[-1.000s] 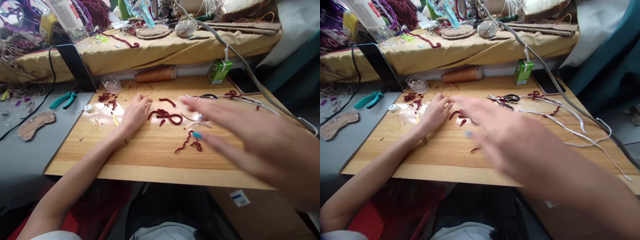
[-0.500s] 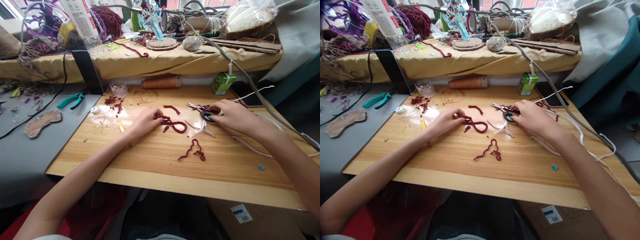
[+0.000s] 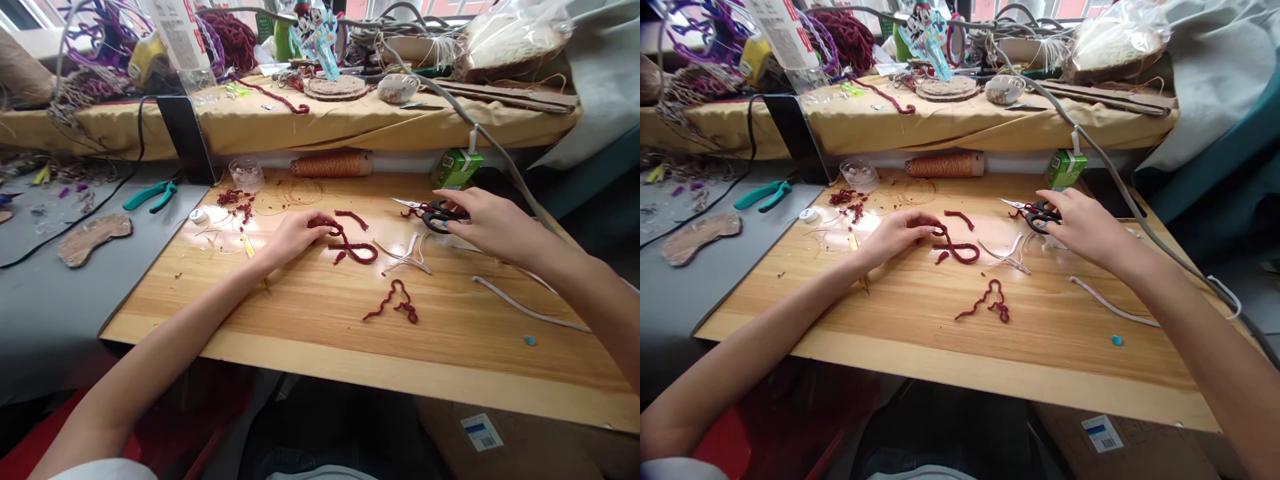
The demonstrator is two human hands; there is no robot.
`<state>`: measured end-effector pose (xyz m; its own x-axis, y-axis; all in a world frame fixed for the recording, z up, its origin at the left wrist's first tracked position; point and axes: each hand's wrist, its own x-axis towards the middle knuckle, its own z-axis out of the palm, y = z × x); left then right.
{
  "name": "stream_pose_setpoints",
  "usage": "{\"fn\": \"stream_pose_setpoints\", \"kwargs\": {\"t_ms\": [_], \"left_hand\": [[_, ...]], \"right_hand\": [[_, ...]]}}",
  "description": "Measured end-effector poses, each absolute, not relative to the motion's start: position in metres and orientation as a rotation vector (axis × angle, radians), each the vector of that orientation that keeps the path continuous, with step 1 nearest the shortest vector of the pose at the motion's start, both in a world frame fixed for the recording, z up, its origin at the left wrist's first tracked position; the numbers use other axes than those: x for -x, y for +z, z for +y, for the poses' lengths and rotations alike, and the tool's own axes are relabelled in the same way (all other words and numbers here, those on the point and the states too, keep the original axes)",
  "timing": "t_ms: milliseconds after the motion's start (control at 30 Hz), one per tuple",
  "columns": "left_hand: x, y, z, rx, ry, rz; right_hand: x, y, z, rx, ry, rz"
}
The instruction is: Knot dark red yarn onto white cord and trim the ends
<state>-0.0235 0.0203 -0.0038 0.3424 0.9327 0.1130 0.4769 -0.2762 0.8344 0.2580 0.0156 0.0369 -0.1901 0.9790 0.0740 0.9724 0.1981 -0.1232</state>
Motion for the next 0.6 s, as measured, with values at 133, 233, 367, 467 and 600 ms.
{"fn": "stream_pose_setpoints", "kwargs": {"t_ms": [133, 233, 367, 467, 600], "left_hand": [[0.024, -0.003, 0.021, -1.884, 0.811, 1.242], [0.024, -0.001, 0.021, -1.851, 0.799, 1.240], [0.024, 0.001, 0.022, -1.851, 0.795, 1.249], [0.025, 0.001, 0.022, -1.872, 0.810, 1.270], [0.027, 0.001, 0.023, -1.902, 0.844, 1.302]], "right_hand": [[-0.265, 0.028, 0.018, 1.808, -0.416, -2.420], [-0.271, 0.032, 0.017, 1.795, -0.742, -2.501], [-0.276, 0.041, 0.019, 1.740, -0.807, -2.761], [-0.275, 0.050, 0.024, 1.690, -0.776, -2.812], [-0.266, 0.068, 0.036, 1.813, -0.828, -2.703]]}}
